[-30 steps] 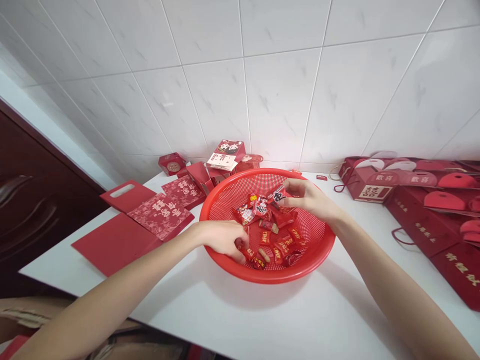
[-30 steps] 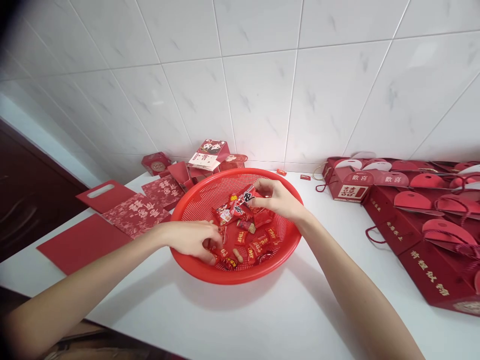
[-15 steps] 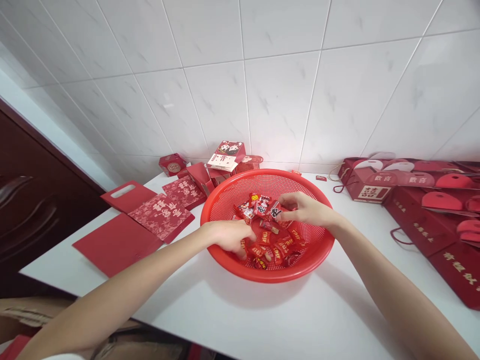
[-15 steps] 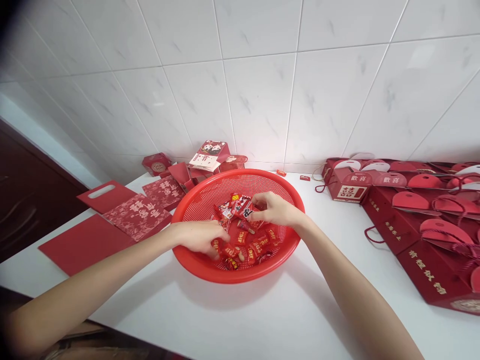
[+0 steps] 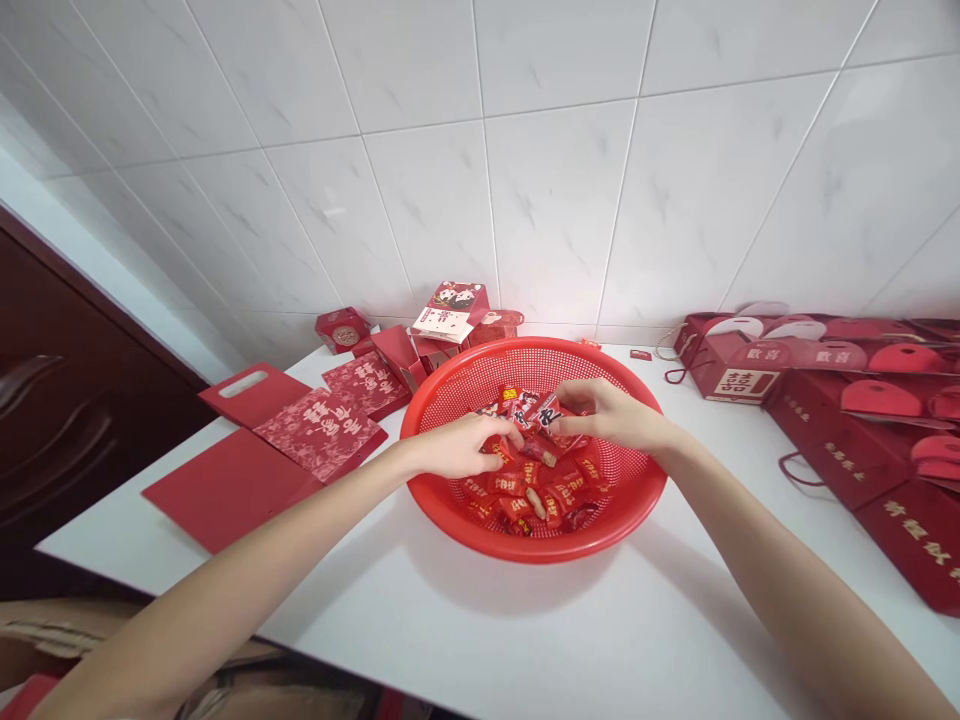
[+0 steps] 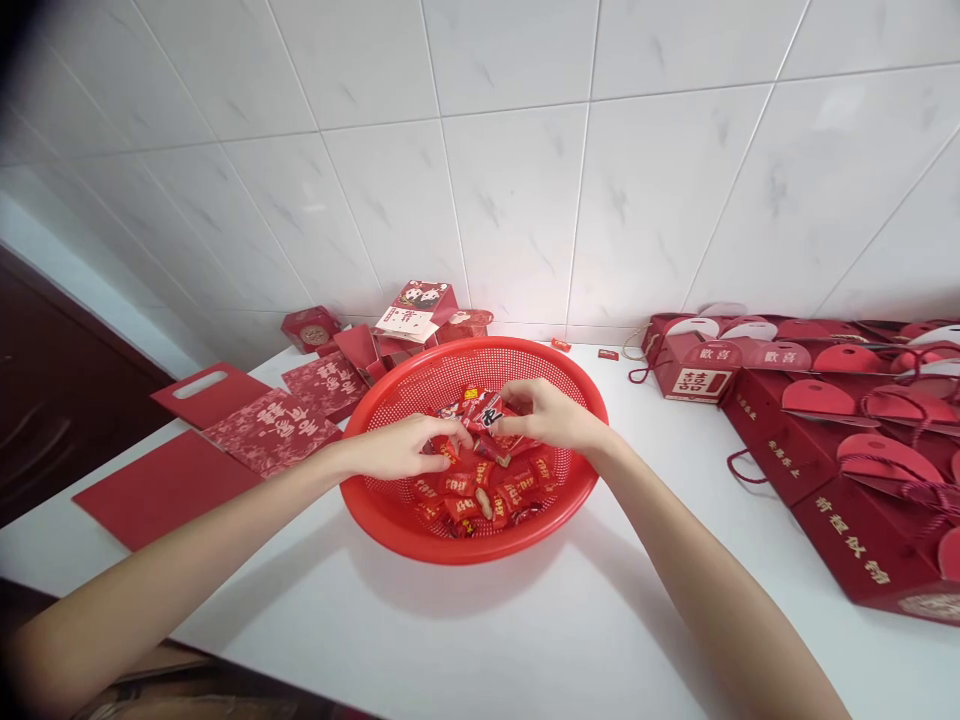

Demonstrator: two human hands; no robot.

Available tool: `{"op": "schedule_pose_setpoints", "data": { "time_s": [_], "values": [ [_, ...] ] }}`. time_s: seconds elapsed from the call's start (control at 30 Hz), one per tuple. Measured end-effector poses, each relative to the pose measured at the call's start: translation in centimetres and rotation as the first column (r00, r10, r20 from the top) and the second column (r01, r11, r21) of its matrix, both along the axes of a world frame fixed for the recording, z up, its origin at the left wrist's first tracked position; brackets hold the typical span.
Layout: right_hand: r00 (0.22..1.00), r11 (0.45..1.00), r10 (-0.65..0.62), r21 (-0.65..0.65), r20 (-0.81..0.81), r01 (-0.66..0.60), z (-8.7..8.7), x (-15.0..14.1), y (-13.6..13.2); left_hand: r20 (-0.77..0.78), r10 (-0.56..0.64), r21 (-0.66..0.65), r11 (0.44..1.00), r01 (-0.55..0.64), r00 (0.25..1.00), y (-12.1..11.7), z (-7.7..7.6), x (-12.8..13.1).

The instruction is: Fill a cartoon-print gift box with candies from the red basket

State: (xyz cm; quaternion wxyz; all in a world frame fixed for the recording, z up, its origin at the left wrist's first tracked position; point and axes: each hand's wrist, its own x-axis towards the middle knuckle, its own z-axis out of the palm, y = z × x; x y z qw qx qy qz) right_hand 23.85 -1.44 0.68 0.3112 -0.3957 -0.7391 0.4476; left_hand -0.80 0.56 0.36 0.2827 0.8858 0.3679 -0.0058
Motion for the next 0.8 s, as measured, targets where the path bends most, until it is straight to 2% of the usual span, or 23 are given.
{"op": "schedule_pose_setpoints", "data": {
  "time_s": [0.13,0.23,0.33,0.5,0.6,0.7,0.8],
  "values": [
    [0.998,0.999,0.041,-0.034,-0.041,-0.042,0.1,0.0,-0.1,0.026,-0.027,0.023,0.999,0.027,0.999,-0.1,0.1,0.2],
    [0.997,0.999,0.028,-0.017,-0.066,-0.029,0.0,0.1,-0.1,-0.122,0.01,0.112,0.994,0.004,0.992,-0.1,0.0,0.2],
    [0.994,0.998,-0.066,0.014,-0.086,0.067,-0.1,0.1,-0.1,-0.298,0.065,0.144,0.989,-0.023,0.952,-0.1,-0.2,0.1],
    [0.953,0.985,-0.175,-0.046,-0.246,0.169,0.0,0.0,-0.2,-0.339,-0.134,-0.064,0.991,0.119,0.931,-0.2,-0.1,0.5],
    [0.926,0.972,-0.236,-0.078,-0.295,0.222,0.3,0.0,-0.4,-0.336,-0.218,-0.123,0.975,0.187,0.916,-0.2,0.1,0.9],
    [0.906,0.962,-0.272,-0.106,-0.323,0.251,0.3,0.1,-0.3,-0.312,-0.237,-0.105,0.971,0.214,0.92,-0.1,0.4,1.4],
    [0.893,0.957,-0.289,-0.117,-0.345,0.264,0.1,0.2,0.0,-0.312,-0.187,0.024,0.979,0.204,0.931,0.3,0.8,2.3]
  ]
}}
